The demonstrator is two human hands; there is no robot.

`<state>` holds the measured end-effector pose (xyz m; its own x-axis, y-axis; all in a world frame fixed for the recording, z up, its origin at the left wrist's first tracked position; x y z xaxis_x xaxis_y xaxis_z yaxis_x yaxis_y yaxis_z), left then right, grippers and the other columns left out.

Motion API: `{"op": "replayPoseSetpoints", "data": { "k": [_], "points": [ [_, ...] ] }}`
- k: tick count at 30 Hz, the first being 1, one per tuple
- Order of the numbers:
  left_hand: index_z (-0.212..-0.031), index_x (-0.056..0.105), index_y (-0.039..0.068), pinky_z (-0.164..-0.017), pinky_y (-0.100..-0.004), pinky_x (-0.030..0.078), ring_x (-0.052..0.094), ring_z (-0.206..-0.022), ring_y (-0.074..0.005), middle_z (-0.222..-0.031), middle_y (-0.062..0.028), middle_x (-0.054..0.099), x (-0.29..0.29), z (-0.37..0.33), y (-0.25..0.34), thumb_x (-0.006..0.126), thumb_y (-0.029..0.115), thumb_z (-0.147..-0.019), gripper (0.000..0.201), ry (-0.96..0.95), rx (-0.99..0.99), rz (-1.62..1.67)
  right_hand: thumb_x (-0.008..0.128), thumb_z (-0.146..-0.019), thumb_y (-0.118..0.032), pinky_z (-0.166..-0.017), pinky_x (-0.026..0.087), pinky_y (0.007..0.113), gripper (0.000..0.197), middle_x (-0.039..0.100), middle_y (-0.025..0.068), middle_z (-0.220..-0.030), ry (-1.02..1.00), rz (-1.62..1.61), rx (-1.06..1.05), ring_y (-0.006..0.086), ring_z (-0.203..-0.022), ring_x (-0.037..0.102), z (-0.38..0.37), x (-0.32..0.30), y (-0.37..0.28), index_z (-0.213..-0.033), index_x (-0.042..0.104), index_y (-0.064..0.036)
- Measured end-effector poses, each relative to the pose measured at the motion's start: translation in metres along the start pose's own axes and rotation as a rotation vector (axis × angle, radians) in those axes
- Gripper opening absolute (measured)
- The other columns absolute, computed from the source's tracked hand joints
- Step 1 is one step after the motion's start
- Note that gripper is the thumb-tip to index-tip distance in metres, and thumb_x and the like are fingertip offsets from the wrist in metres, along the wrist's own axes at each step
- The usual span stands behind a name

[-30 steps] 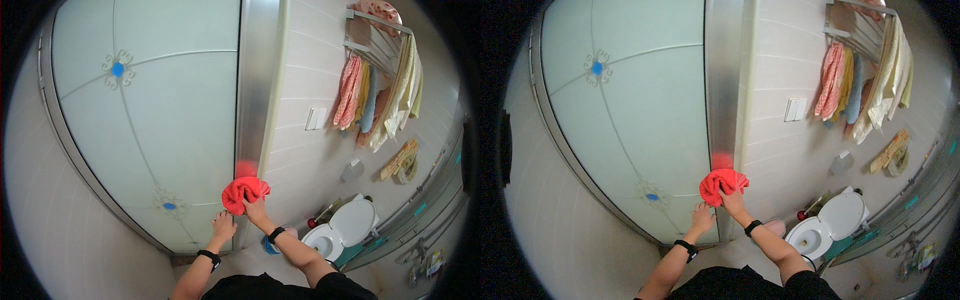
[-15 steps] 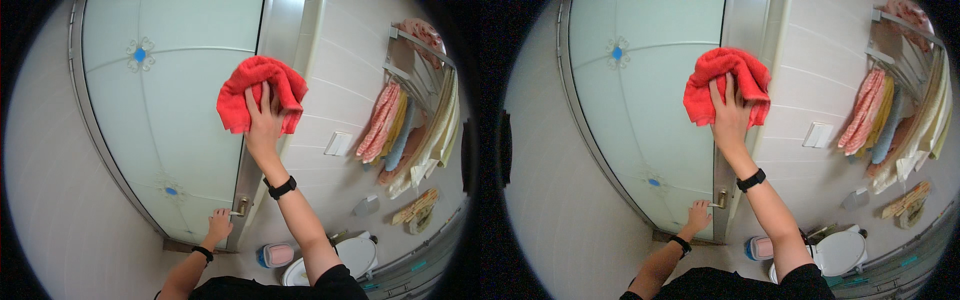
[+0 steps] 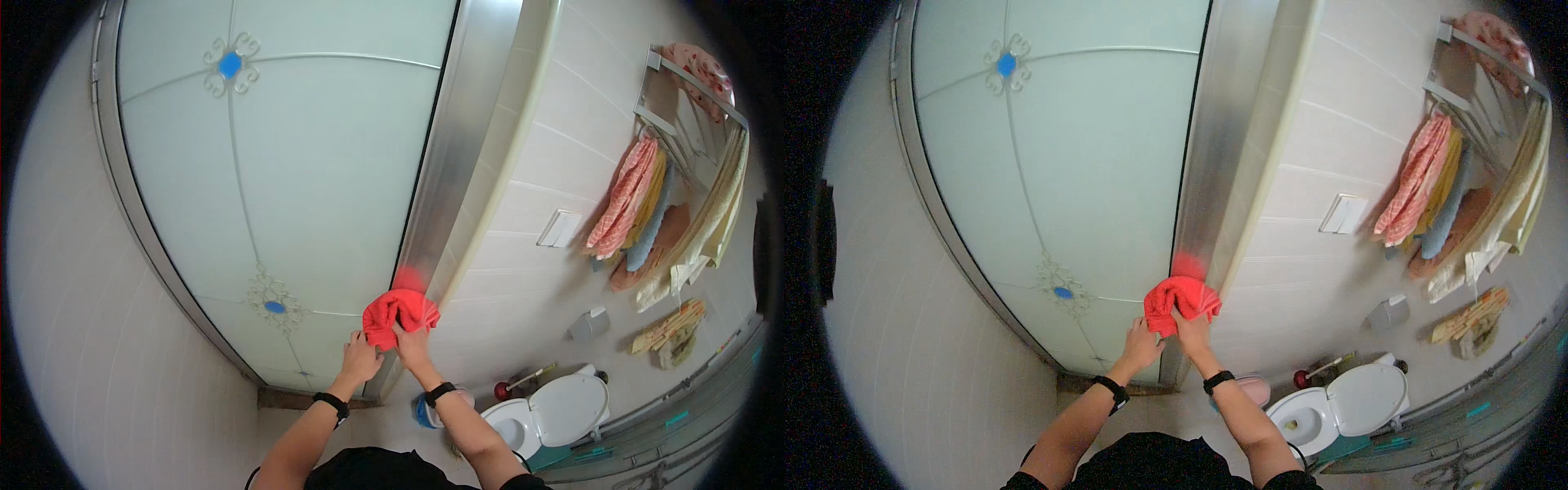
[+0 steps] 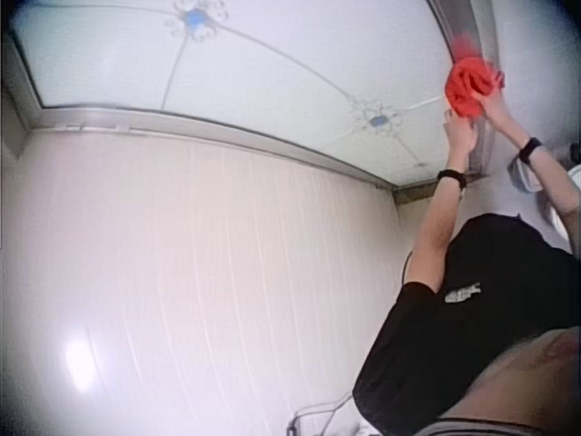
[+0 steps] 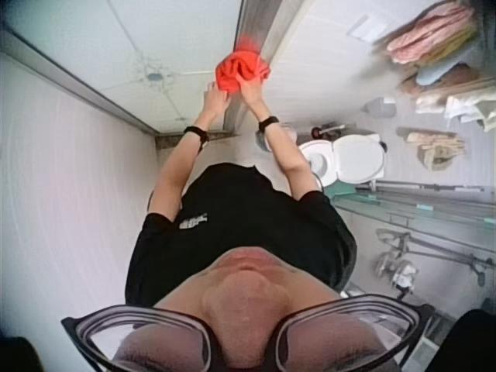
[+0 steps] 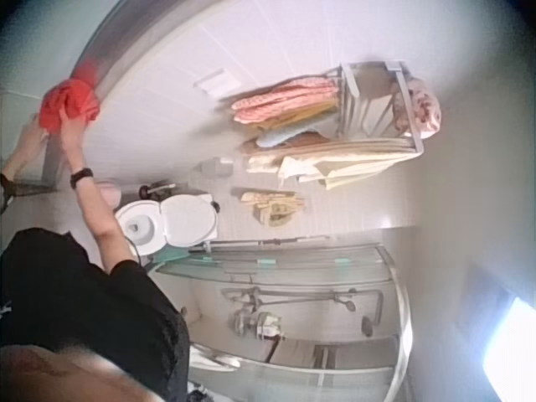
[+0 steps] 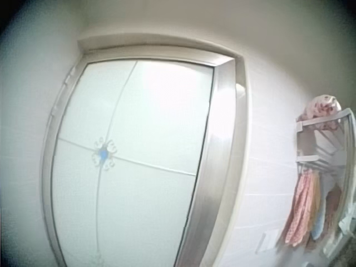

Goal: Cleaning the glass bathroom door with a red cloth.

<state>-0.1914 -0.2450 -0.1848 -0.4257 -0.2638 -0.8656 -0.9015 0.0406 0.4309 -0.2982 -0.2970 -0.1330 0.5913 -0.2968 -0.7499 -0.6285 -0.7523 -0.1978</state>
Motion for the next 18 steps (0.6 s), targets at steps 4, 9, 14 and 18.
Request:
{"op": "replayPoseSetpoints", "data": {
  "k": [4, 9, 14, 18],
  "points": [
    [-0.119, 0.047, 0.005, -0.086, -0.0497, 0.04, 0.04, -0.113, -0.0319, -0.118, -0.0131, 0.046, -0.001, 0.003, -0.01, 0.066, 0.021, -0.072, 0.053, -0.057, 0.005, -0.003, 0.064, -0.07, -0.007, -0.095, 0.036, 0.045, 0.054, 0.048, 0.0185, -0.124, 0.08, -0.017, -0.005, 0.0389, -0.115, 0.044, -0.019, -0.028, -0.023, -0.122, 0.053, -0.0155],
    [-0.124, 0.044, 0.005, -0.086, -0.0504, 0.04, 0.04, -0.113, -0.0307, -0.12, -0.012, 0.046, -0.013, 0.015, -0.006, 0.067, 0.021, -0.072, 0.059, -0.076, 0.067, -0.009, 0.062, -0.073, -0.007, -0.097, 0.031, 0.05, 0.05, 0.046, 0.0187, -0.126, 0.367, 0.147, -0.039, 0.0422, -0.118, 0.04, -0.093, -0.108, -0.063, -0.122, 0.053, -0.0146],
    [-0.126, 0.041, 0.006, -0.087, -0.0506, 0.039, 0.04, -0.113, -0.0303, -0.12, -0.0113, 0.046, -0.018, 0.034, -0.007, 0.067, 0.02, -0.072, 0.062, -0.135, 0.152, 0.047, 0.068, -0.069, -0.014, -0.104, 0.022, 0.054, 0.058, 0.035, 0.0259, -0.137, 0.656, 0.262, -0.179, 0.0478, -0.126, 0.03, -0.18, -0.225, -0.105, -0.123, 0.05, -0.0053],
    [-0.126, 0.041, 0.005, -0.086, -0.0496, 0.039, 0.04, -0.112, -0.0305, -0.119, -0.0117, 0.046, -0.021, 0.051, -0.006, 0.067, 0.018, -0.071, 0.063, -0.115, 0.166, 0.074, 0.07, -0.067, -0.015, -0.105, 0.021, 0.051, 0.061, 0.038, 0.0233, -0.136, 0.749, 0.393, -0.215, 0.0451, -0.127, 0.031, -0.178, -0.239, -0.128, -0.124, 0.051, -0.0068]
  ]
}}
Point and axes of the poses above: each hand's wrist, its own z-axis away from the middle knuckle, its own x-axis out of the palm, y = z × x, the point moved 6 cm from there along -z, towards the middle knuckle
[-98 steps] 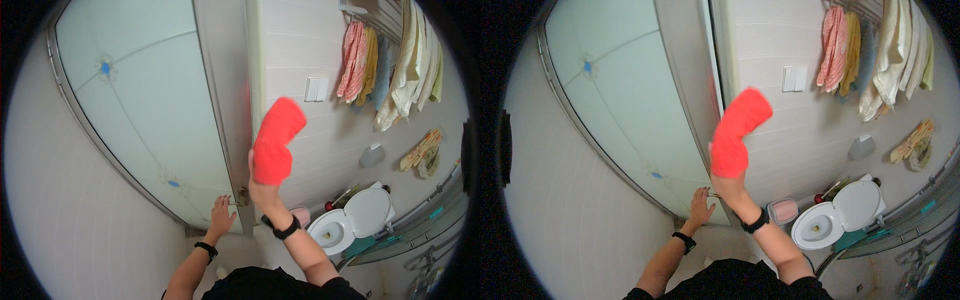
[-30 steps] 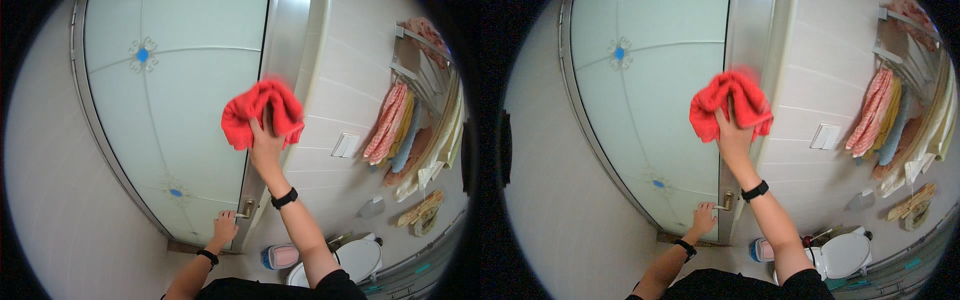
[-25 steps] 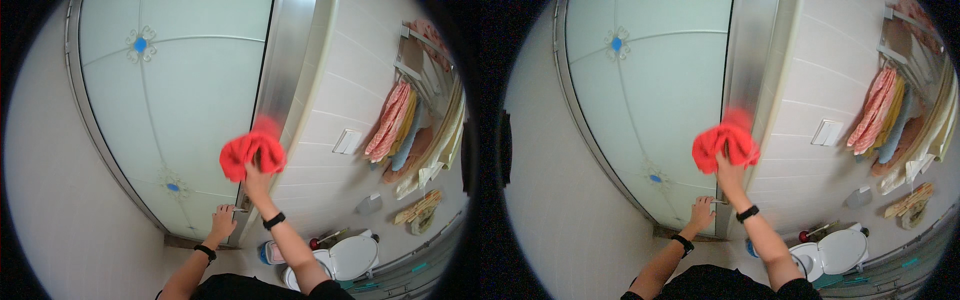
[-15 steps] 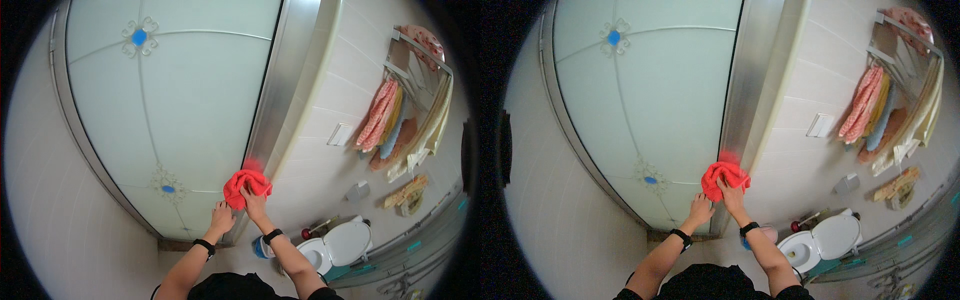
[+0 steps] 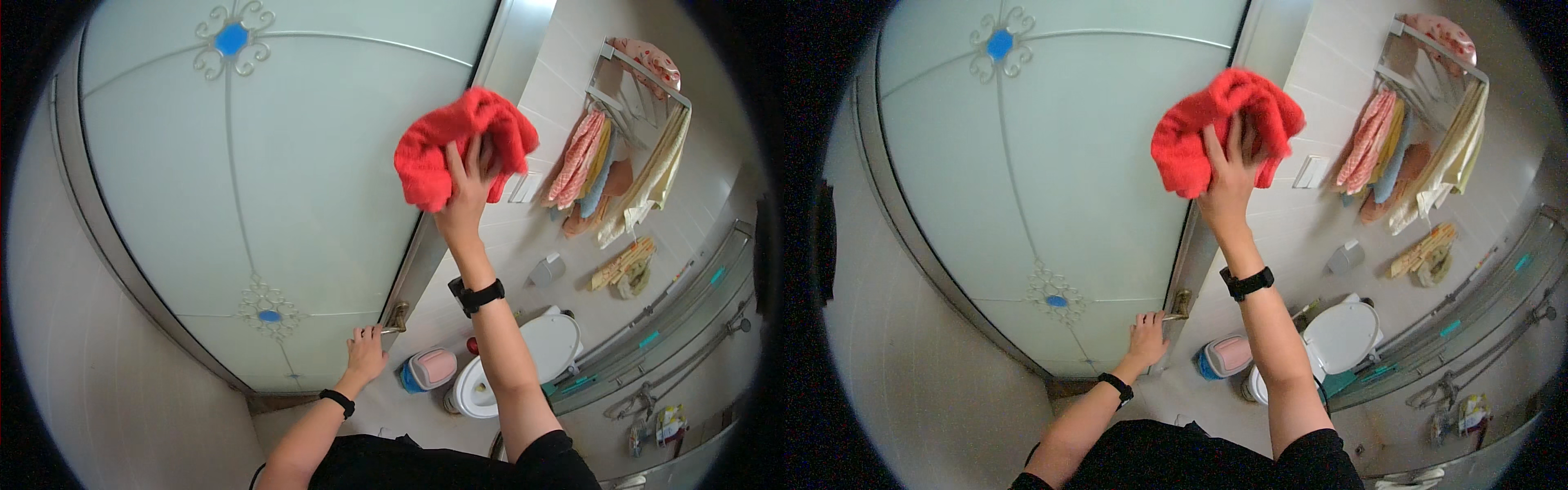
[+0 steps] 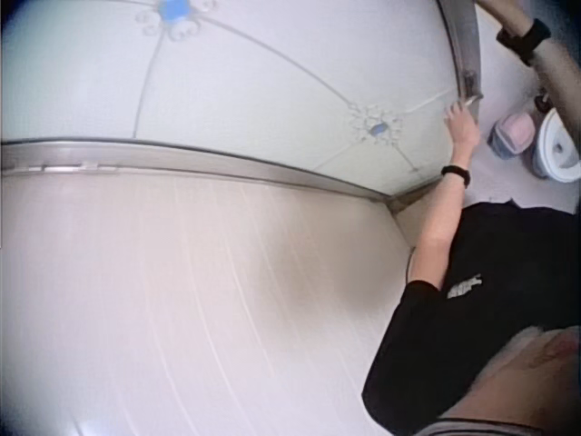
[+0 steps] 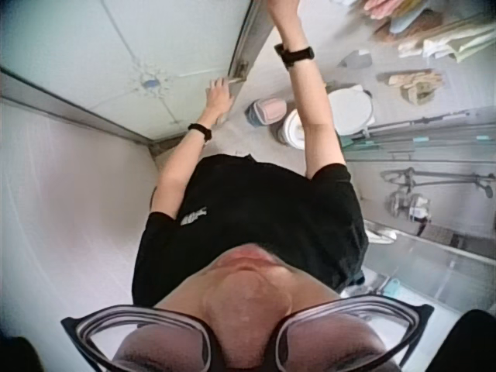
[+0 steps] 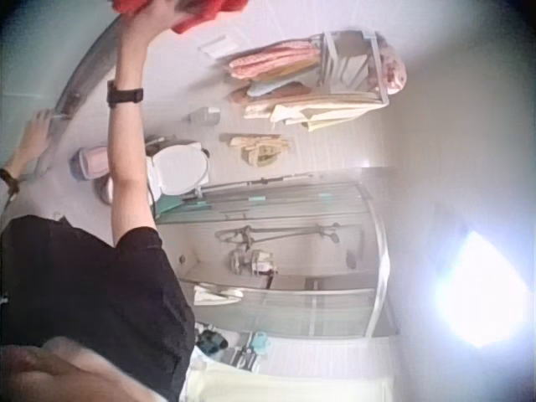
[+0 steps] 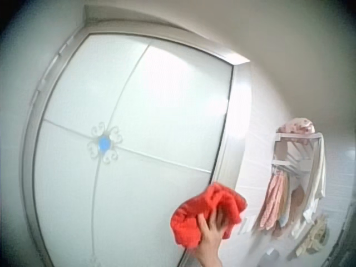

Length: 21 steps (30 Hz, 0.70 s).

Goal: Cleaning the glass bathroom door with a red cloth.

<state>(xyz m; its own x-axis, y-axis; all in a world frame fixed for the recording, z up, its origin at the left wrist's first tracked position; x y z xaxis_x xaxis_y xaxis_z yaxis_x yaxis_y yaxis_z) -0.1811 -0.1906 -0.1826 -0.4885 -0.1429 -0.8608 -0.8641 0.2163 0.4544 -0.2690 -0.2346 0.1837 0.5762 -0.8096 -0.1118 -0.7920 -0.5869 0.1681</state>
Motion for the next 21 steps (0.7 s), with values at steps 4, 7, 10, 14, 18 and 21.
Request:
{"op": "replayPoseSetpoints", "data": {
  "k": [4, 7, 10, 14, 18, 21],
  "points": [
    [-0.126, 0.042, 0.005, -0.084, -0.0489, 0.04, 0.04, -0.11, -0.0306, -0.117, -0.0119, 0.047, 0.002, 0.012, -0.008, 0.067, 0.018, -0.07, 0.063, 0.014, 0.049, 0.067, 0.071, -0.068, -0.019, -0.093, 0.033, 0.047, 0.041, 0.055, 0.0194, -0.111, -0.093, -0.138, 0.246, 0.0383, -0.108, 0.048, 0.077, 0.01, -0.011, -0.103, 0.056, -0.0036],
    [-0.124, 0.043, 0.004, -0.083, -0.0487, 0.04, 0.041, -0.109, -0.0308, -0.116, -0.0122, 0.048, 0.007, 0.007, 0.002, 0.067, 0.018, -0.07, 0.061, 0.071, 0.084, 0.072, 0.068, -0.072, -0.019, -0.073, 0.041, 0.044, 0.027, 0.053, 0.022, -0.096, -0.287, -0.179, 0.455, 0.0414, -0.088, 0.051, 0.202, 0.023, -0.01, -0.087, 0.054, -0.0017],
    [-0.12, 0.046, 0.002, -0.082, -0.0507, 0.04, 0.042, -0.108, -0.0319, -0.115, -0.0128, 0.049, 0.001, 0.009, 0.0, 0.065, 0.016, -0.07, 0.055, 0.028, 0.057, 0.095, 0.067, -0.069, -0.013, -0.081, 0.041, 0.047, 0.029, 0.056, 0.0229, -0.101, -0.539, -0.143, 0.477, 0.0418, -0.1, 0.051, 0.286, 0.016, -0.045, -0.095, 0.059, -0.0034],
    [-0.118, 0.047, 0.002, -0.083, -0.0497, 0.04, 0.041, -0.109, -0.0321, -0.115, -0.0129, 0.049, 0.005, 0.009, 0.0, 0.068, 0.02, -0.069, 0.056, -0.006, 0.073, 0.063, 0.067, -0.065, -0.008, -0.088, 0.04, 0.047, 0.04, 0.053, 0.0221, -0.115, -0.772, -0.097, 0.526, 0.0429, -0.107, 0.048, 0.304, 0.013, -0.045, -0.105, 0.06, -0.0075],
    [-0.118, 0.047, 0.003, -0.084, -0.0492, 0.04, 0.041, -0.109, -0.032, -0.115, -0.013, 0.048, -0.005, 0.02, 0.002, 0.068, 0.018, -0.069, 0.055, 0.04, 0.004, 0.089, 0.062, -0.065, -0.004, -0.091, 0.038, 0.047, 0.038, 0.054, 0.0205, -0.118, -0.55, -0.014, 0.274, 0.0415, -0.112, 0.047, 0.242, -0.007, -0.043, -0.102, 0.062, -0.0092],
    [-0.119, 0.046, 0.004, -0.085, -0.0488, 0.039, 0.041, -0.11, -0.0314, -0.115, -0.0124, 0.048, -0.006, 0.021, 0.006, 0.069, 0.017, -0.069, 0.056, 0.04, -0.019, 0.068, 0.064, -0.064, -0.005, -0.097, 0.032, 0.05, 0.027, 0.057, 0.0209, -0.113, -0.421, -0.045, 0.109, 0.0409, -0.114, 0.046, 0.184, -0.013, -0.004, -0.091, 0.061, -0.0061]
  ]
}}
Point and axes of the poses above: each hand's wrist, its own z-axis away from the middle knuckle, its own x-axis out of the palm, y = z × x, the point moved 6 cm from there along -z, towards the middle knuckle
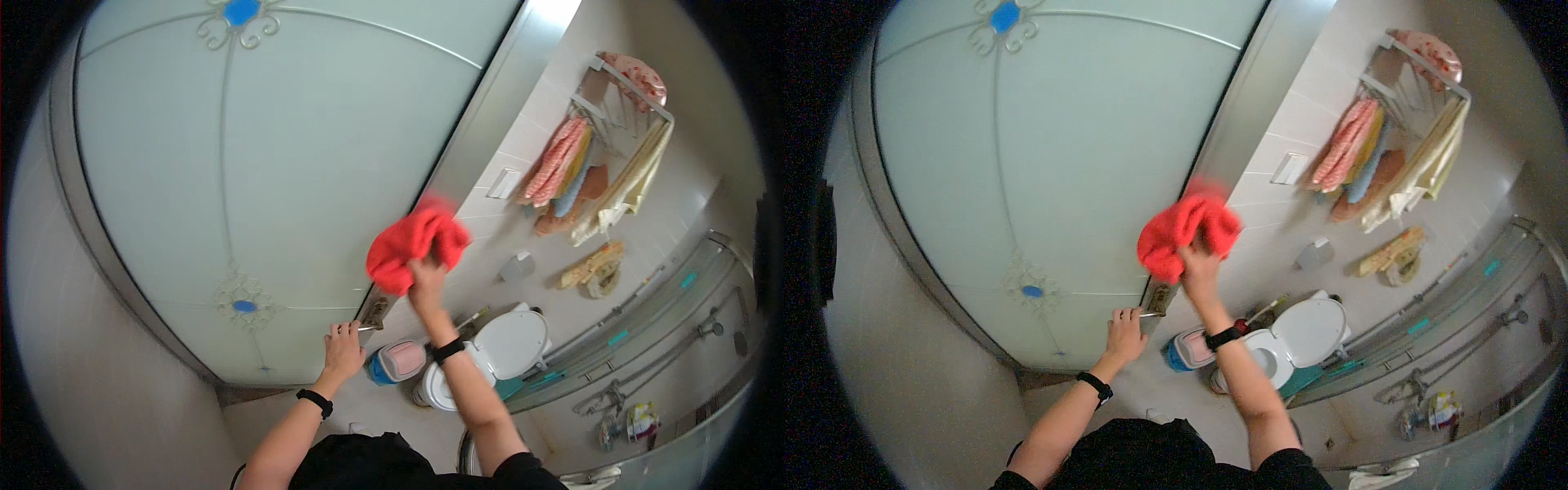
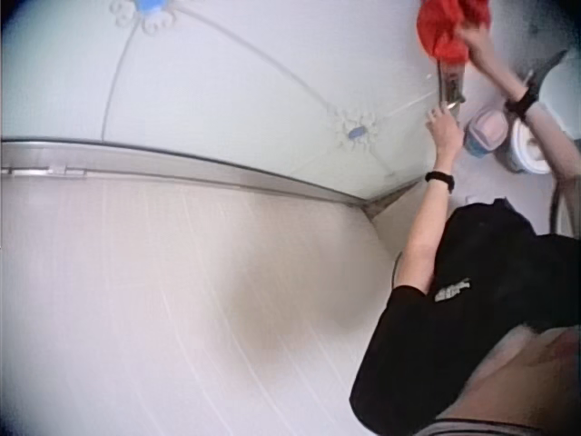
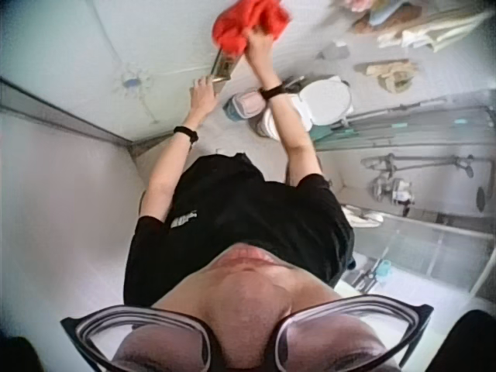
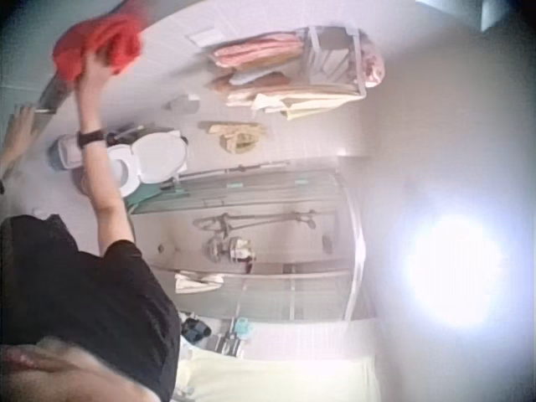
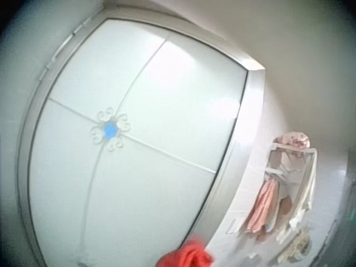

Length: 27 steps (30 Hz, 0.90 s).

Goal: Cleaning the glass bathroom door with a red cloth.

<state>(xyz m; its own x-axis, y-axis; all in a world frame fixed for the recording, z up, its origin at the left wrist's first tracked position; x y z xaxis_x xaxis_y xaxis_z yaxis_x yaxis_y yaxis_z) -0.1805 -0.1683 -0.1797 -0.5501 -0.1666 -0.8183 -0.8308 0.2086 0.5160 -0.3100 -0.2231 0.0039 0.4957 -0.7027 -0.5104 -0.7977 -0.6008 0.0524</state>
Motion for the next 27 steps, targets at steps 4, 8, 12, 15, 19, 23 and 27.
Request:
{"op": "replayPoseSetpoints", "data": {
  "k": [4, 8, 12, 15, 19, 23, 27],
  "points": [
    [-0.121, 0.045, 0.005, -0.086, -0.0478, 0.038, 0.04, -0.11, -0.0305, -0.114, -0.0119, 0.047, 0.01, 0.003, 0.003, 0.068, 0.017, -0.069, 0.058, 0.035, 0.018, -0.022, 0.07, -0.065, -0.011, -0.099, 0.032, 0.048, 0.045, 0.052, 0.0219, -0.124, 0.332, -0.096, -0.265, 0.0403, -0.12, 0.043, -0.13, -0.079, 0.005, -0.109, 0.06, -0.0085],
    [-0.12, 0.045, 0.006, -0.086, -0.0469, 0.038, 0.039, -0.111, -0.0309, -0.114, -0.0121, 0.046, 0.013, 0.005, 0.014, 0.068, 0.016, -0.069, 0.058, 0.081, -0.05, -0.038, 0.074, -0.063, -0.02, -0.098, 0.032, 0.048, 0.056, 0.05, 0.0162, -0.129, 0.281, -0.065, -0.352, 0.037, -0.12, 0.043, -0.174, -0.12, -0.013, -0.117, 0.059, -0.0149],
    [-0.12, 0.045, 0.006, -0.087, -0.0465, 0.038, 0.039, -0.114, -0.0317, -0.116, -0.0117, 0.046, 0.018, 0.001, 0.02, 0.068, 0.017, -0.069, 0.056, 0.15, -0.103, -0.044, 0.075, -0.06, -0.025, -0.096, 0.034, 0.05, 0.059, 0.051, 0.0135, -0.126, 0.276, -0.205, -0.382, 0.0354, -0.116, 0.047, -0.137, -0.081, 0.009, -0.117, 0.06, -0.0193],
    [-0.119, 0.045, 0.003, -0.091, -0.0452, 0.038, 0.038, -0.116, -0.032, -0.119, -0.014, 0.045, 0.026, -0.003, 0.015, 0.067, 0.016, -0.071, 0.054, 0.169, -0.126, -0.073, 0.074, -0.061, -0.023, -0.098, 0.032, 0.05, 0.052, 0.051, 0.0162, -0.125, 0.072, -0.317, -0.359, 0.0358, -0.117, 0.046, -0.082, -0.046, 0.004, -0.112, 0.063, -0.0161],
    [-0.119, 0.044, 0.002, -0.092, -0.045, 0.039, 0.038, -0.118, -0.033, -0.12, -0.0142, 0.045, 0.028, -0.014, 0.022, 0.066, 0.015, -0.071, 0.055, 0.223, -0.211, -0.096, 0.059, -0.073, -0.015, -0.096, 0.036, 0.047, 0.05, 0.051, 0.0151, -0.124, -0.262, -0.443, -0.457, 0.0336, -0.115, 0.048, 0.028, 0.038, 0.022, -0.123, 0.054, -0.0172],
    [-0.115, 0.046, 0.004, -0.085, -0.0475, 0.043, 0.038, -0.119, -0.0314, -0.118, -0.0115, 0.046, 0.032, -0.022, 0.016, 0.067, 0.017, -0.07, 0.051, 0.313, -0.236, -0.124, 0.052, -0.079, -0.012, -0.096, 0.038, 0.044, 0.052, 0.051, 0.0136, -0.125, -0.489, -0.426, -0.523, 0.0317, -0.114, 0.05, 0.081, 0.074, 0.036, -0.13, 0.048, -0.0171],
    [-0.113, 0.047, 0.004, -0.086, -0.0463, 0.043, 0.036, -0.121, -0.0313, -0.119, -0.0108, 0.047, 0.034, -0.023, 0.024, 0.066, 0.015, -0.07, 0.048, 0.26, -0.254, -0.072, 0.053, -0.078, -0.014, -0.097, 0.038, 0.043, 0.05, 0.052, 0.0111, -0.125, -0.422, -0.443, -0.542, 0.0302, -0.115, 0.05, 0.047, 0.05, 0.048, -0.128, 0.048, -0.0158]
  ]
}}
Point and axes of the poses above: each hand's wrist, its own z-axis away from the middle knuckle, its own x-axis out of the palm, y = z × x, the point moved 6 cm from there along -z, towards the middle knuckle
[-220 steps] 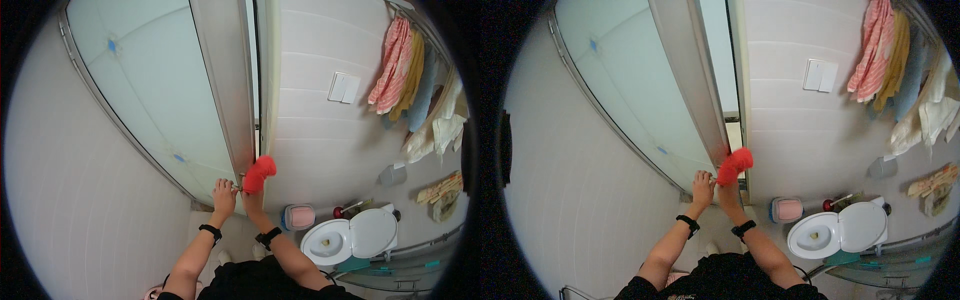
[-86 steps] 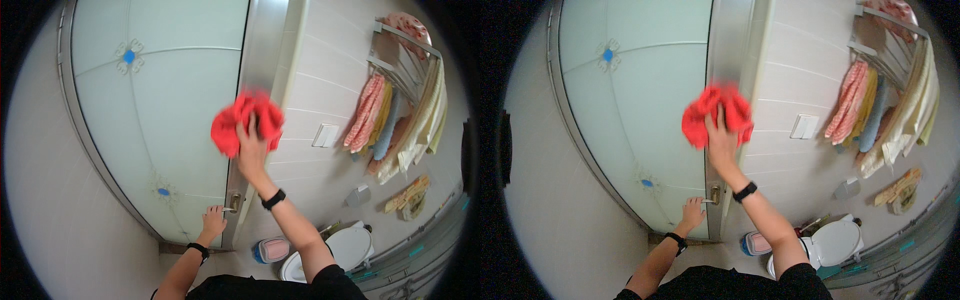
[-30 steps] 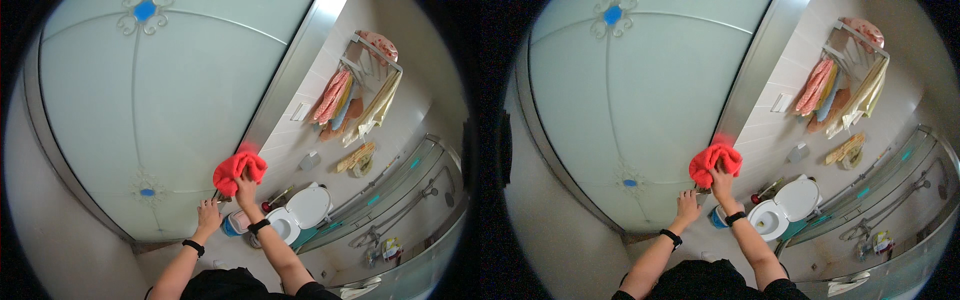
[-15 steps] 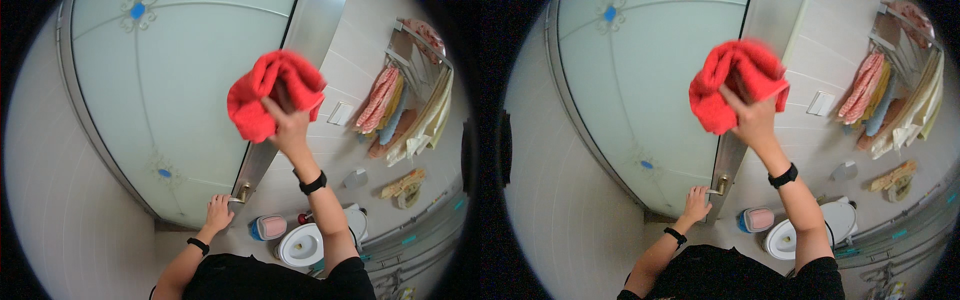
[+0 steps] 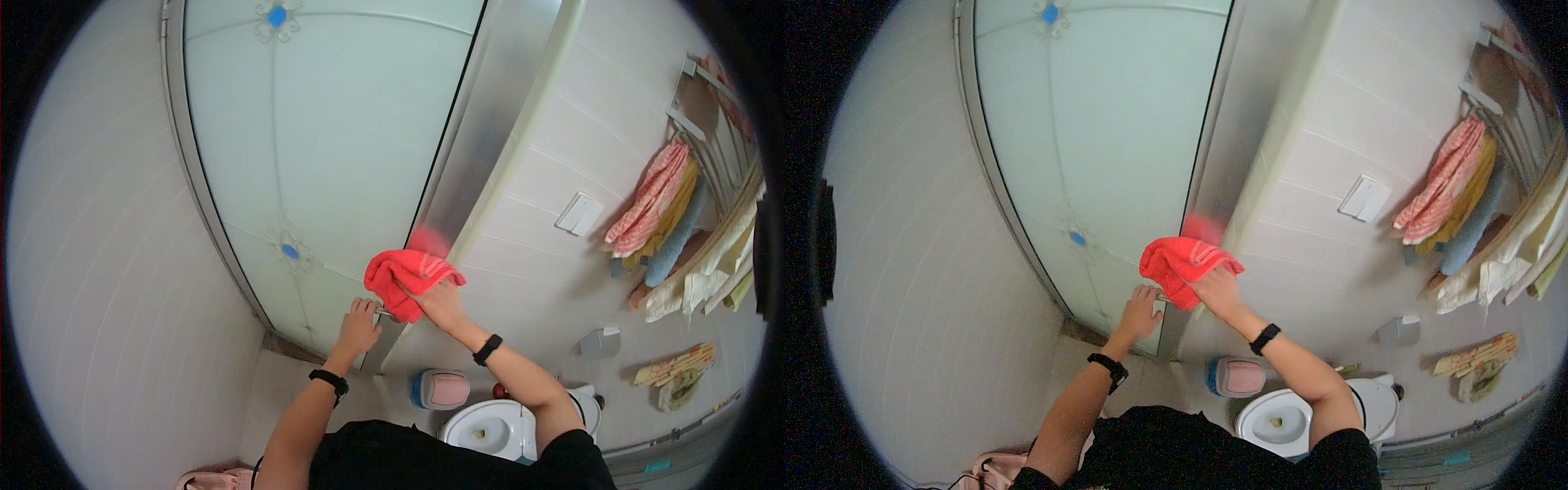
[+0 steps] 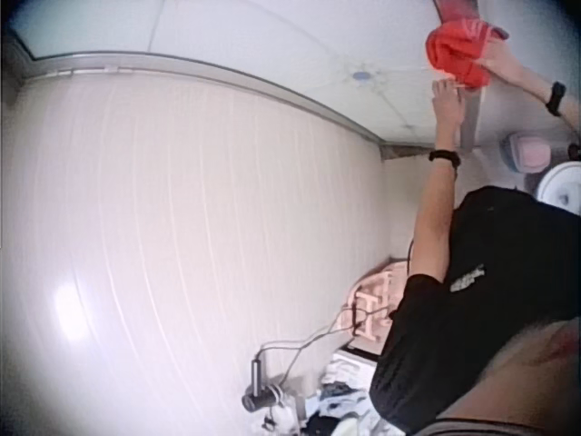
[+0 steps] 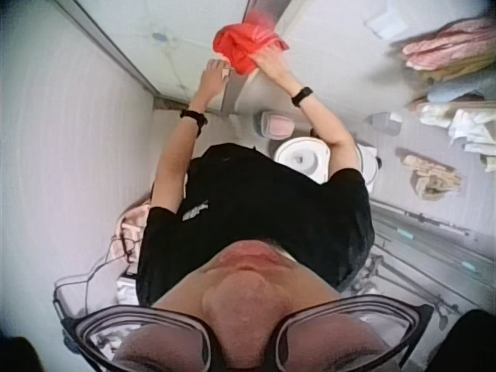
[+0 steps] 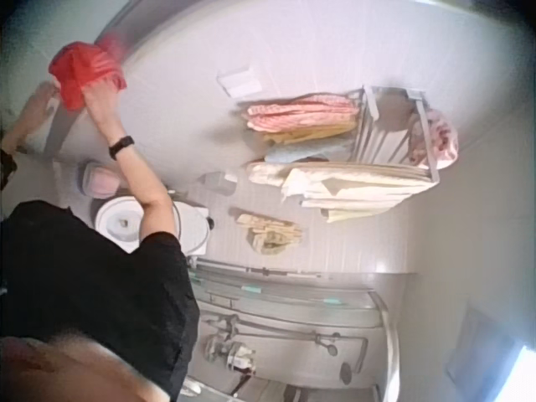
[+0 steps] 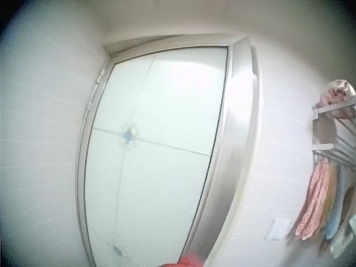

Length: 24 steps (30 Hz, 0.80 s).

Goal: Cleaning the glass bathroom door with a red cloth.

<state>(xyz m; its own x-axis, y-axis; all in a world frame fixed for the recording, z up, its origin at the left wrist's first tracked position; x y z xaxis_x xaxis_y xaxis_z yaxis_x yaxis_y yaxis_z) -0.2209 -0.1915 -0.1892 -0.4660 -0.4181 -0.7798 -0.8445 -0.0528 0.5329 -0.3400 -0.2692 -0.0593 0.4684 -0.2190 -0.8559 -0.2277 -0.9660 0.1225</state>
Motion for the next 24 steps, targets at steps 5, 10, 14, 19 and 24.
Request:
{"op": "replayPoseSetpoints", "data": {
  "k": [5, 10, 14, 19, 24],
  "points": [
    [-0.113, 0.048, 0.005, -0.088, -0.045, 0.042, 0.036, -0.122, -0.0325, -0.118, -0.012, 0.046, -0.003, 0.011, 0.001, 0.065, 0.011, -0.069, 0.047, 0.083, -0.019, -0.008, 0.056, -0.075, -0.012, -0.098, 0.034, 0.047, 0.054, 0.049, 0.0132, -0.128, 0.261, 0.289, -0.17, 0.031, -0.119, 0.045, -0.084, -0.147, -0.005, -0.128, 0.049, -0.0175],
    [-0.113, 0.048, 0.006, -0.09, -0.0448, 0.041, 0.035, -0.122, -0.0331, -0.117, -0.0132, 0.046, 0.0, 0.008, 0.002, 0.064, 0.008, -0.069, 0.047, 0.115, -0.005, -0.01, 0.07, -0.066, -0.015, -0.096, 0.031, 0.051, 0.064, 0.047, 0.0174, -0.128, 0.49, 0.292, -0.087, 0.035, -0.115, 0.045, -0.127, -0.22, -0.003, -0.127, 0.051, -0.0163],
    [-0.114, 0.048, 0.005, -0.09, -0.0444, 0.041, 0.035, -0.121, -0.0329, -0.119, -0.0133, 0.045, -0.008, 0.01, 0.004, 0.063, 0.008, -0.069, 0.048, 0.098, 0.0, 0.046, 0.069, -0.061, -0.015, -0.099, 0.028, 0.052, 0.069, 0.044, 0.02, -0.13, 0.394, 0.129, 0.006, 0.0392, -0.119, 0.041, -0.098, -0.156, -0.001, -0.128, 0.05, -0.0142],
    [-0.117, 0.047, 0.004, -0.091, -0.0439, 0.041, 0.036, -0.121, -0.0332, -0.12, -0.0139, 0.045, -0.012, 0.006, -0.004, 0.063, 0.01, -0.07, 0.05, 0.048, 0.06, 0.085, 0.055, -0.075, -0.016, -0.101, 0.031, 0.048, 0.052, 0.05, 0.013, -0.128, 0.009, 0.007, -0.013, 0.0308, -0.119, 0.046, -0.007, -0.011, -0.015, -0.127, 0.05, -0.0141],
    [-0.12, 0.046, 0.005, -0.092, -0.0437, 0.041, 0.038, -0.118, -0.0333, -0.12, -0.0131, 0.046, -0.013, 0.004, -0.011, 0.066, 0.01, -0.069, 0.055, 0.008, 0.203, 0.141, 0.052, -0.077, -0.014, -0.099, 0.036, 0.046, 0.05, 0.052, 0.0061, -0.127, -0.109, 0.097, 0.079, 0.0256, -0.118, 0.049, 0.014, 0.013, -0.001, -0.126, 0.051, -0.022]
  ]
}}
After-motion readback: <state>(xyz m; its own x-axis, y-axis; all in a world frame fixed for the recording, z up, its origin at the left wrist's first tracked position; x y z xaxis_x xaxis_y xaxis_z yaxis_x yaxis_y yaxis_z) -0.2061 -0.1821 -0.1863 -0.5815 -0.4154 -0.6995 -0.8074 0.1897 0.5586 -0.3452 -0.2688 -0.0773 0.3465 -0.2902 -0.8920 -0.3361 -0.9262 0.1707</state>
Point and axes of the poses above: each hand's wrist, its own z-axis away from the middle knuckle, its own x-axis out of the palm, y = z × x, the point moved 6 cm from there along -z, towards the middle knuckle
